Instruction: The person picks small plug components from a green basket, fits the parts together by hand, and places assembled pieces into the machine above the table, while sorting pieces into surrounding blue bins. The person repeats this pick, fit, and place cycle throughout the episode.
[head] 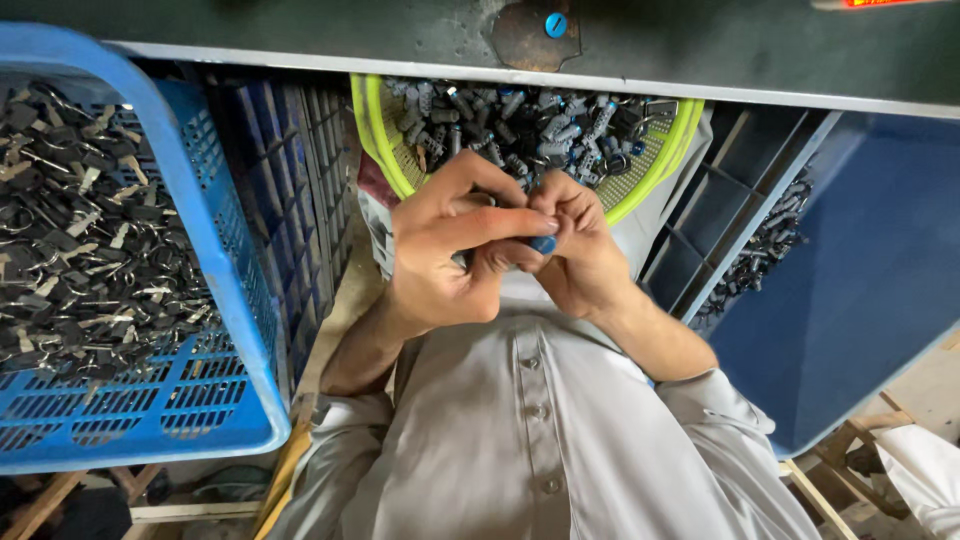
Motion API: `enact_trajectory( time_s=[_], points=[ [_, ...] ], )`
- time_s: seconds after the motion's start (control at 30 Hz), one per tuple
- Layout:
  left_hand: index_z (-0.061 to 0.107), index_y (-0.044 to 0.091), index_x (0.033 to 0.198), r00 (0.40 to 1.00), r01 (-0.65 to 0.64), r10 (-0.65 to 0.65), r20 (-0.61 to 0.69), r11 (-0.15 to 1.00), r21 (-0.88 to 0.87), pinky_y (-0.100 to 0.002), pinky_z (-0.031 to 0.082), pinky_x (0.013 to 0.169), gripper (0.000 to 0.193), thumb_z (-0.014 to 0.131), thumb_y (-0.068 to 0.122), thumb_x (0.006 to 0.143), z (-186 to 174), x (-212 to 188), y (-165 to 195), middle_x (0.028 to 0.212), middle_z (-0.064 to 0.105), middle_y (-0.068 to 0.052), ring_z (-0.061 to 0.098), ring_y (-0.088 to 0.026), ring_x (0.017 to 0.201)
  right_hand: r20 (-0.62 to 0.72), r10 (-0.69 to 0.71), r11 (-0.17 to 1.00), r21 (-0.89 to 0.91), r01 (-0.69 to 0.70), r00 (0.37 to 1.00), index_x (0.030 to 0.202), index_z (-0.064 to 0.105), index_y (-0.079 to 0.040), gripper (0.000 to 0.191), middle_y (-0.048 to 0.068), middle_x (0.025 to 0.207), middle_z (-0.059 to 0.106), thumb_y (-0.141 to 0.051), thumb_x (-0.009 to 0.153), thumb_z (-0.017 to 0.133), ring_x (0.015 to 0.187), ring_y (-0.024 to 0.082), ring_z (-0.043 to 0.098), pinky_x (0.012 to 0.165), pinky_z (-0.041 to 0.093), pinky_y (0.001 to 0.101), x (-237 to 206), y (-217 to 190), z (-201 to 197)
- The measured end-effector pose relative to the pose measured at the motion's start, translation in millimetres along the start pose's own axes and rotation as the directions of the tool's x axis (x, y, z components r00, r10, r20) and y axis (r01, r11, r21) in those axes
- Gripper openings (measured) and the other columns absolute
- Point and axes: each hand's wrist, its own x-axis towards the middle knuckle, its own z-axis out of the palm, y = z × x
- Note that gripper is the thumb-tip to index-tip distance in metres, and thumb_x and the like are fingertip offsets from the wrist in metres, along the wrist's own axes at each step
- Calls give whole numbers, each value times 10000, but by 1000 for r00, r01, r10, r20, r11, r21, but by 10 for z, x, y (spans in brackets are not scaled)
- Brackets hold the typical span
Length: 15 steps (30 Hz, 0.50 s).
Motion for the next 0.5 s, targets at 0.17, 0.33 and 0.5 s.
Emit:
enact_trajectory(
  time_s=[0.17,0.33,0.5],
  points=[
    [727,45,1059,996,62,-58,-61,996,70,-216,541,654,301,784,-116,810,16,5,-61,1143,650,-87,684,-103,750,-27,21,1000,20,-21,999,1115,537,-80,376,56,1100,637,-69,861,815,1062,181,669,947,573,315,67,-11,0],
    [686,26,1142,988,142,-139,-68,989,43,-205,502,623,349,747,-118,831,6,24,-116,1190,624,-102,652,-110,791,-107,46,988,153,-29,993,1150,522,-54,247,90,1075,601,7,985,696,1001,177,637,808,542,273,237,-26,-48],
    [558,-29,1280,946,134,-221,-236,933,-335,-207,405,554,438,759,-83,895,-208,-57,-253,1276,600,-115,590,-124,837,151,-518,639,-586,498,842,1041,517,-167,312,55,856,593,72,915,674,788,174,658,650,545,302,516,-530,219]
  ],
)
